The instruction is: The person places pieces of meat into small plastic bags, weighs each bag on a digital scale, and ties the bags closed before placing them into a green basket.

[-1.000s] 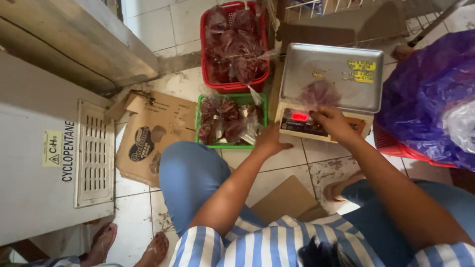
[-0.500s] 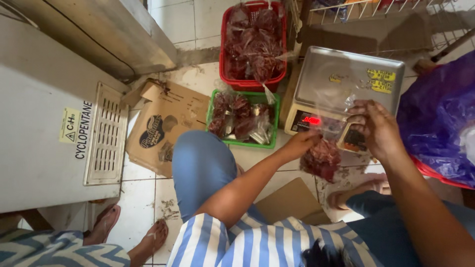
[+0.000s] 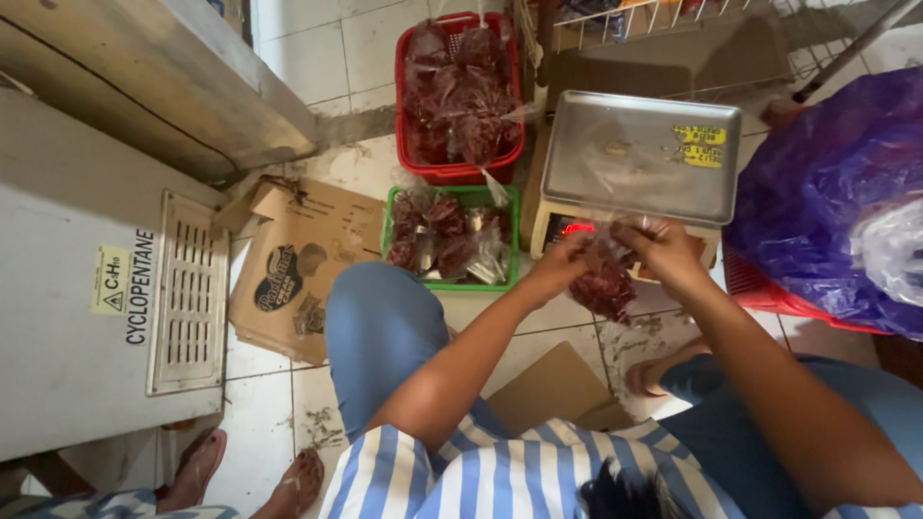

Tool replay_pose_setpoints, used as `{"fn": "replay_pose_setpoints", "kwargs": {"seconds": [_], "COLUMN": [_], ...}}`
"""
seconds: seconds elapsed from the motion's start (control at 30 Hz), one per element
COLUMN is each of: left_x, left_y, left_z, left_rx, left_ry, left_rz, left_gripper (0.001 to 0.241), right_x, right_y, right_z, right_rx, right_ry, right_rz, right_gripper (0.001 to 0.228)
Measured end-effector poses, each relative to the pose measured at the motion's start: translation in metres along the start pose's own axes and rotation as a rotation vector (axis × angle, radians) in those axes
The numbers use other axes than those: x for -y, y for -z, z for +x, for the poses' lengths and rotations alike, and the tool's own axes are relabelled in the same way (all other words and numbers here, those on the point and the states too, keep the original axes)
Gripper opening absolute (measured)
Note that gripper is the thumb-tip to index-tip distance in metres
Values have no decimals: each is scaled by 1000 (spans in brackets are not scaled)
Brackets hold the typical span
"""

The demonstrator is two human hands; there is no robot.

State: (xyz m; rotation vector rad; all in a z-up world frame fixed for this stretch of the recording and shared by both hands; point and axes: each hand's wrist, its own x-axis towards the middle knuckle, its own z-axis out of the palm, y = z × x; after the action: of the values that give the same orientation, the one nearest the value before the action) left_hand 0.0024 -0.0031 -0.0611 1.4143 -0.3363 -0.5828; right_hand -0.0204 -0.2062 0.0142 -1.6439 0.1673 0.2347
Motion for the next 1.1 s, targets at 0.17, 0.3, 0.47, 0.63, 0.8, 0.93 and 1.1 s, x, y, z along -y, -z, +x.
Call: {"fn": "replay_pose_setpoints", "kwargs": {"seconds": [0.17, 0.3, 0.47, 0.63, 0.8, 0.93, 1.1], "left_x": [-14, -3, 8, 15, -6, -7, 14], "left_y": [-10, -13, -3, 6, -7, -6, 12], "left_z": [-11, -6, 3, 5, -11, -8, -6], "left_rx": [226, 231, 197, 108, 284, 331, 271], "left_ry": [20, -40, 260, 283, 361, 372, 334], "left_rz": [-129, 116, 28, -164, 69, 193, 150], "left_gripper": [54, 34, 38, 31, 36, 45, 46], "right_x": [-12, 7, 50, 84, 65, 51, 69], "right_y": [-6, 3, 59, 23, -30, 46, 95], "right_z": [-7, -13, -5, -17, -33, -2, -15], "right_rx": [160, -112, -338, -223, 107, -216, -511], "right_ry": [50, -19, 243, -158, -235, -177, 621], "right_rz": [86, -202, 264, 32, -244, 349, -124], "right_gripper": [22, 19, 16, 40, 41, 28, 12]}}
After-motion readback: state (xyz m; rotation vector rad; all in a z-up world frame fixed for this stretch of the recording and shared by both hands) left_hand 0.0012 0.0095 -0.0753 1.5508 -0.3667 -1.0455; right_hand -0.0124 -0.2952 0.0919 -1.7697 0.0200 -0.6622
